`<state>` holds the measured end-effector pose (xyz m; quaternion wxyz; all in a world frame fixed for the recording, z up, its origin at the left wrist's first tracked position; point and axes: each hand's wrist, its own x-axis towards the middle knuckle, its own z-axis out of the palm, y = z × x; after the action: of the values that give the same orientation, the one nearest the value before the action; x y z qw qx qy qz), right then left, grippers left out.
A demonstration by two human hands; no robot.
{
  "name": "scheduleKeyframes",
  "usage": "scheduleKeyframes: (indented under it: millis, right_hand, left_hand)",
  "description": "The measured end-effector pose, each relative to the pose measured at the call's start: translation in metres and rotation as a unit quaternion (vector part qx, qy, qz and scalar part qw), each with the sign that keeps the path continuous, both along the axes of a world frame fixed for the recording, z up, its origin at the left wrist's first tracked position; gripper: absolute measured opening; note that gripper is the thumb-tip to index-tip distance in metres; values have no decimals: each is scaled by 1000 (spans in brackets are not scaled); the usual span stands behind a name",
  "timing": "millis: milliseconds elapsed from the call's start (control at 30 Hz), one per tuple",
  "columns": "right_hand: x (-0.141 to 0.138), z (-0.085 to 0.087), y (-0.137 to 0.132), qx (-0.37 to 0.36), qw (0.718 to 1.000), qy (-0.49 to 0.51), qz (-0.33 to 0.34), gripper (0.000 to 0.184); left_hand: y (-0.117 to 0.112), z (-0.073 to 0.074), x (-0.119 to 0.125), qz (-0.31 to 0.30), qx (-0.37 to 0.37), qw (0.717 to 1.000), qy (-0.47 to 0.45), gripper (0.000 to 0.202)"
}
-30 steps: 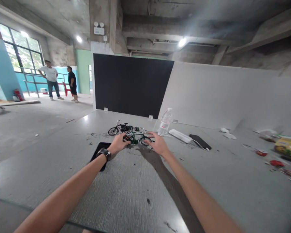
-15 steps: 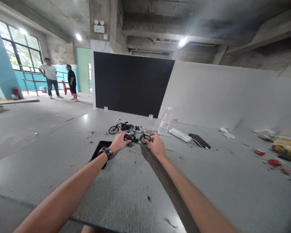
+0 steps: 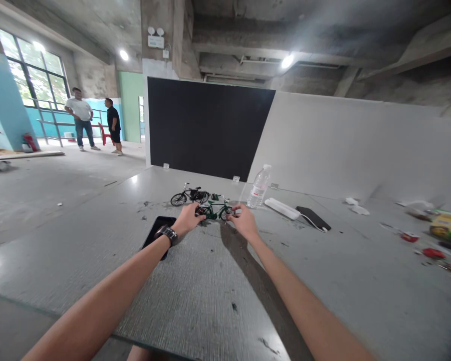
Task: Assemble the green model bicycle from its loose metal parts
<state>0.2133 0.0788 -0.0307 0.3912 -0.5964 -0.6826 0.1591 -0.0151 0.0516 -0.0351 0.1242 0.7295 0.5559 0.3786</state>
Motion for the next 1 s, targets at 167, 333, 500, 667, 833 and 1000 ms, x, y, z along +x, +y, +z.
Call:
scheduleKeyframes:
  millis: [167,333,500,667,833,1000]
  right_hand:
    - [3,-1,1,-12,1000,7,13,21]
    - [14,7,-1,-12,1000,1,25,32]
    - [27,18,-8,-4,1000,19,5,34]
    - [33,23,-10,16,998,47,-36,34]
    - [40,36,-13,49,993,76,-71,36]
    - [56,52,-28,83,989,99,-76,37]
  left_hand:
    - [-1,-1,1,-7,3,1000,4,16]
    - [-2,-1,1,-11,1,1000,10,20]
    - [-5,-2,0,-13,-6,1000,11,32]
    - [-6,0,2,-14,-2,1000,1,50]
    - [-20,29,-18,73,-4,997,38,67]
    - [-42,20,-62,174,-108,972,113,56]
